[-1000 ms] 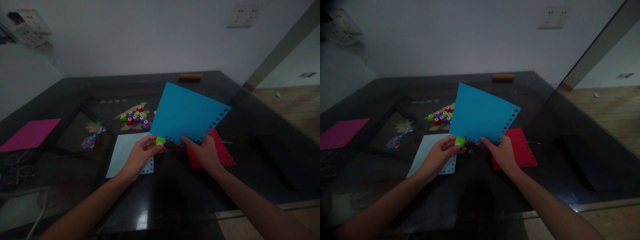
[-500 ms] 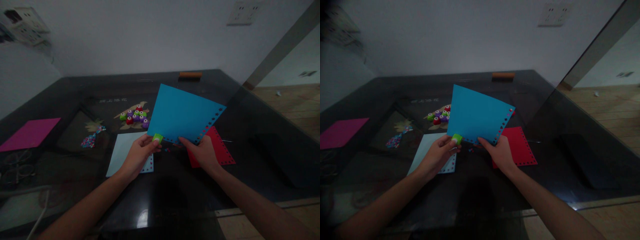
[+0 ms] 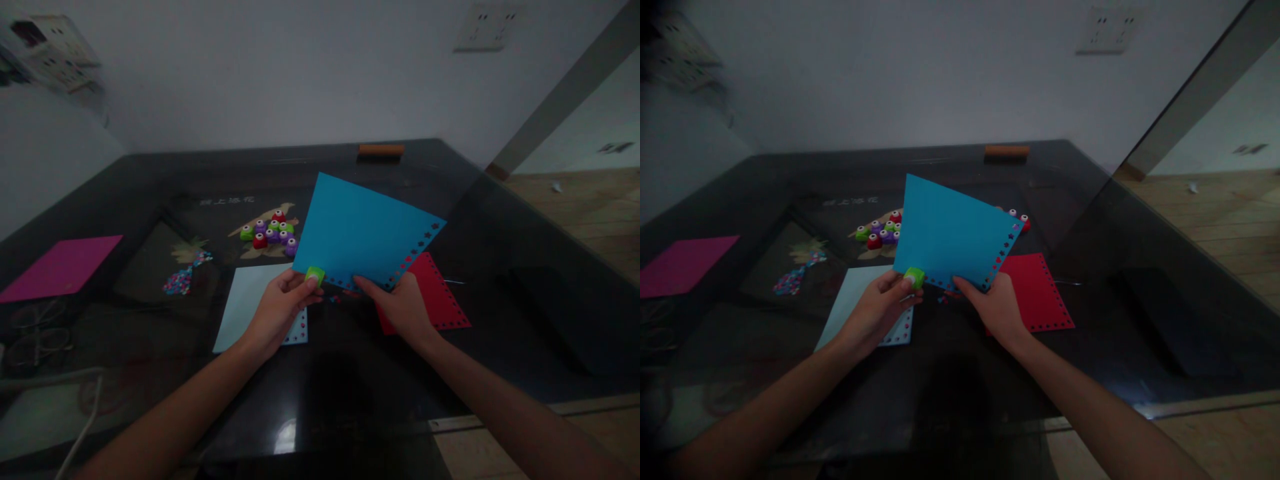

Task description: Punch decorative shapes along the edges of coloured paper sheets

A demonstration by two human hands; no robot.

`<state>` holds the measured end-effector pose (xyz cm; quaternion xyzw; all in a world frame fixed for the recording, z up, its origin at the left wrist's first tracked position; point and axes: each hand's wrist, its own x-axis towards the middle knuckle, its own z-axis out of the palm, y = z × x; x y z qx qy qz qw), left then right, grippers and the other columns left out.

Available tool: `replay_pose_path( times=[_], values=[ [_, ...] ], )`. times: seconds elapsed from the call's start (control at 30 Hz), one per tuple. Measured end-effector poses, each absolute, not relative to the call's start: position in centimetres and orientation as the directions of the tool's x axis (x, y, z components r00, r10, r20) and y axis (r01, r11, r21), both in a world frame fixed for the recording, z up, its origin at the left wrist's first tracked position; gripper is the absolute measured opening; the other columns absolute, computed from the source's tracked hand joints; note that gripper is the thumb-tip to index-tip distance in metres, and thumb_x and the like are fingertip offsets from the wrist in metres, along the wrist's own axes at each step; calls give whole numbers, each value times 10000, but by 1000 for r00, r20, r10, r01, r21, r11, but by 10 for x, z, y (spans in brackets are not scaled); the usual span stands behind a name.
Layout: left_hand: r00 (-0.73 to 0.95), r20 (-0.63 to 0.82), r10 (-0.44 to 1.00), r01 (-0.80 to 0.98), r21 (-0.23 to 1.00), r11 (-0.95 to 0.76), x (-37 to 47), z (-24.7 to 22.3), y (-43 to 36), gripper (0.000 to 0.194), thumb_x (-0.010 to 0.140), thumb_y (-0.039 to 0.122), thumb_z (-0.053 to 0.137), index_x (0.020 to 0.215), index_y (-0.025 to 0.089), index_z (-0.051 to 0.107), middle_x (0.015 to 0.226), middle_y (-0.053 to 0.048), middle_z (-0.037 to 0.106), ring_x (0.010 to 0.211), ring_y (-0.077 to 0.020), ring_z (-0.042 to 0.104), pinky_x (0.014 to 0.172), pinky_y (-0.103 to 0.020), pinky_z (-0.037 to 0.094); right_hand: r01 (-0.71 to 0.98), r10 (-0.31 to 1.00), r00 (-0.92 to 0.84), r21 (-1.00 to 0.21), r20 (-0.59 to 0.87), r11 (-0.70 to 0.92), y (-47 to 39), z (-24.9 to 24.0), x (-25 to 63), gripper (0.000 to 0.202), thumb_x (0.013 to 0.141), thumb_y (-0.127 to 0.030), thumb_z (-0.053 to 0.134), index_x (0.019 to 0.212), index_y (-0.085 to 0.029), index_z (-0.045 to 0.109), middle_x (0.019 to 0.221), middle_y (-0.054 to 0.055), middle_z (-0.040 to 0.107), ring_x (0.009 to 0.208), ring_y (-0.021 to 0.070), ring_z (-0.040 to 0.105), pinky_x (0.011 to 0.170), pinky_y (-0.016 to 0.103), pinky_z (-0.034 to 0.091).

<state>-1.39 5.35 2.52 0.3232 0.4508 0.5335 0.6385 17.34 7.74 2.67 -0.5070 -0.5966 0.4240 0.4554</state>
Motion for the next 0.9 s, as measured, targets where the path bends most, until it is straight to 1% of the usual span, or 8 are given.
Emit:
replay_pose_path(
  times=[0.13, 0.23, 0.33, 0.43, 0.53, 0.6, 0.73, 0.9],
  values=[
    [20, -230, 973, -371, 902, 221, -13, 26, 54, 219, 677, 277, 743, 815, 141, 640, 822, -29, 657, 700, -131, 600, 694, -274, 487, 191, 993, -81, -976, 88, 103, 77, 26, 173, 140, 716, -303, 677, 802, -193, 665, 853, 70, 737, 772, 238, 688, 711, 361, 564],
    [13, -236, 972, -367, 903, 224, -13, 27, 54, 232, 663, 277, 753, 813, 141, 639, 823, -31, 652, 699, -132, 596, 686, -272, 484, 163, 994, -82, -983, 71, 83, 77, 23, 173, 185, 712, -317, 684, 845, -191, 663, 904, 80, 731, 811, 251, 687, 738, 385, 565],
    [7, -239, 971, -359, 906, 226, -13, 28, 54, 249, 653, 285, 760, 815, 141, 640, 816, -35, 647, 698, -135, 589, 690, -277, 479, 176, 993, -92, -980, 73, 88, 77, 21, 174, 195, 718, -326, 682, 859, -192, 666, 919, 84, 728, 819, 255, 685, 762, 403, 556],
    [8, -239, 971, -335, 914, 228, -13, 28, 54, 247, 667, 297, 750, 829, 145, 642, 822, -32, 645, 709, -133, 580, 680, -266, 461, 170, 992, -100, -980, 83, 99, 78, 21, 174, 198, 722, -324, 680, 866, -189, 668, 925, 82, 727, 823, 248, 686, 771, 396, 552],
    [1, -233, 972, -303, 927, 222, -13, 28, 55, 256, 673, 313, 744, 848, 153, 648, 808, -23, 640, 714, -130, 563, 633, -239, 426, 152, 992, -94, -984, 82, 95, 78, 23, 173, 207, 717, -314, 684, 874, -181, 663, 921, 76, 729, 821, 245, 688, 751, 383, 556],
    [-4, -227, 974, -283, 934, 216, -14, 28, 55, 271, 672, 322, 741, 867, 157, 652, 828, -31, 644, 737, -139, 558, 622, -233, 410, 168, 993, -87, -981, 83, 96, 78, 24, 173, 198, 712, -310, 688, 859, -180, 663, 899, 70, 732, 809, 245, 688, 743, 380, 555],
    [0, -224, 975, -261, 941, 216, -15, 28, 54, 275, 693, 326, 723, 903, 163, 652, 917, -56, 657, 812, -162, 560, 654, -243, 408, 199, 991, -97, -973, 96, 113, 78, 23, 174, 159, 718, -314, 683, 821, -194, 665, 875, 67, 734, 795, 239, 688, 756, 376, 549],
    [-2, -217, 976, -259, 943, 209, -15, 27, 54, 246, 700, 329, 719, 869, 163, 653, 899, -52, 668, 805, -168, 576, 679, -257, 417, 171, 991, -101, -980, 84, 100, 78, 22, 175, 198, 718, -315, 683, 872, -192, 659, 935, 80, 726, 831, 244, 685, 769, 387, 550]
  ],
)
